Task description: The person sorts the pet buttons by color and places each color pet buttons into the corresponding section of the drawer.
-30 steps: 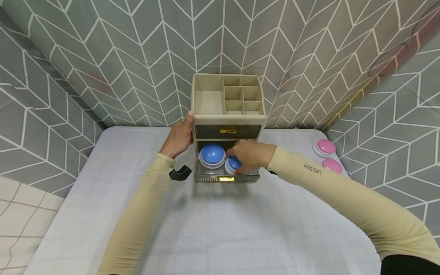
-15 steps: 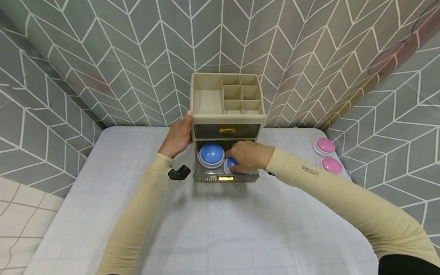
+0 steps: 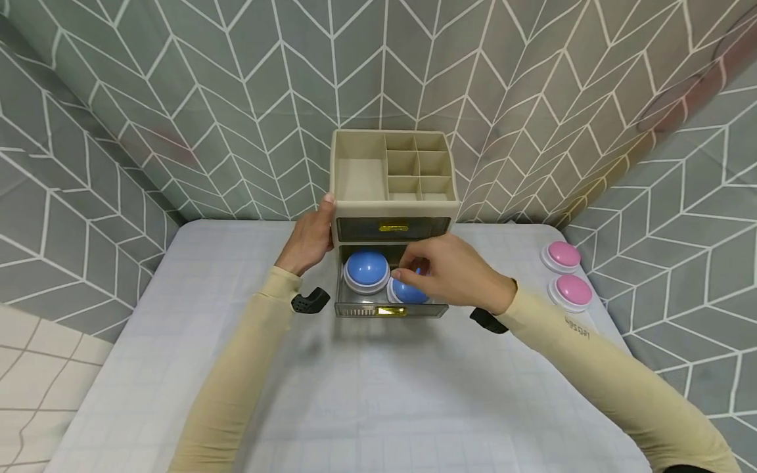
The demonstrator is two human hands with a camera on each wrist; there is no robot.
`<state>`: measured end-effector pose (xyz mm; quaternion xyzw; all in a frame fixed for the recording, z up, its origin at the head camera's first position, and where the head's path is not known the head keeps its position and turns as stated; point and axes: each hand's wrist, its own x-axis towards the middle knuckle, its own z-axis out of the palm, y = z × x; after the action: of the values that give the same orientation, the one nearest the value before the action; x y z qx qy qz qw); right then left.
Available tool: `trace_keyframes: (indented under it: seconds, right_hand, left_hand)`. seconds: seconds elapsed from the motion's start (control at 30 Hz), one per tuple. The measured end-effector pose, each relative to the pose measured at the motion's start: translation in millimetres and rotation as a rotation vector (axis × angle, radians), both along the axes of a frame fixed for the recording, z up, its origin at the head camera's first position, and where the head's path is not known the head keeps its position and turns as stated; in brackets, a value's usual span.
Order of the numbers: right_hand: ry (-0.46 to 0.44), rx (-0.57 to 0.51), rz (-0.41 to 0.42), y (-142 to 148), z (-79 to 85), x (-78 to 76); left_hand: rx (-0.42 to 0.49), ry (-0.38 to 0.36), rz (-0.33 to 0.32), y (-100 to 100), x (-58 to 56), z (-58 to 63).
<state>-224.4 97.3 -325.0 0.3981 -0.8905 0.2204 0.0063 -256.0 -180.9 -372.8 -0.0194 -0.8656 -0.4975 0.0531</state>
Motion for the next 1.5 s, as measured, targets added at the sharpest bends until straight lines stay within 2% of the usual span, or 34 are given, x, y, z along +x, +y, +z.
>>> trace_keyframes:
  seconds: [0.1, 0.23, 0.37, 0.5, 0.83, 1.0, 1.17, 1.5]
  right_hand:
    - [-0.078, -0.122, -0.031, 9.2, -10.0, 18.2]
    - [-0.232, -0.221, -0.047, 18.1, -32.5, 36.9]
    - [-0.375, -0.273, -0.086, 22.0, -55.7, 46.4]
    - [-0.476, -0.302, -0.132, 22.3, -73.7, 52.3]
    - [-0.645, -0.412, -0.245, 15.1, -103.3, 69.0]
    - [-0.734, -0.512, -0.325, 6.9, -113.8, 76.7]
    - [-0.823, -0.62, -0.371, -2.3, -120.5, 79.3]
    - [-0.875, -0.747, -0.426, -15.2, -127.7, 78.4]
  left_hand:
    - [-0.009, -0.007, -0.003, 0.4, -1.6, 1.4]
    - [-0.025, 0.002, 0.001, 0.0, -3.6, 4.3]
    - [-0.019, 0.006, 0.004, -1.0, -4.4, 5.8]
    - [-0.016, -0.002, 0.012, -0.9, -4.2, 5.5]
    - [-0.009, 0.011, 0.008, 0.0, -4.3, 1.4]
    - [-0.003, 0.009, 0.009, -0.8, -2.7, 1.2]
    - [0.0, -0.005, 0.007, -1.7, -1.6, 0.8]
    - [0.016, -0.003, 0.006, 0.5, -0.1, -0.9]
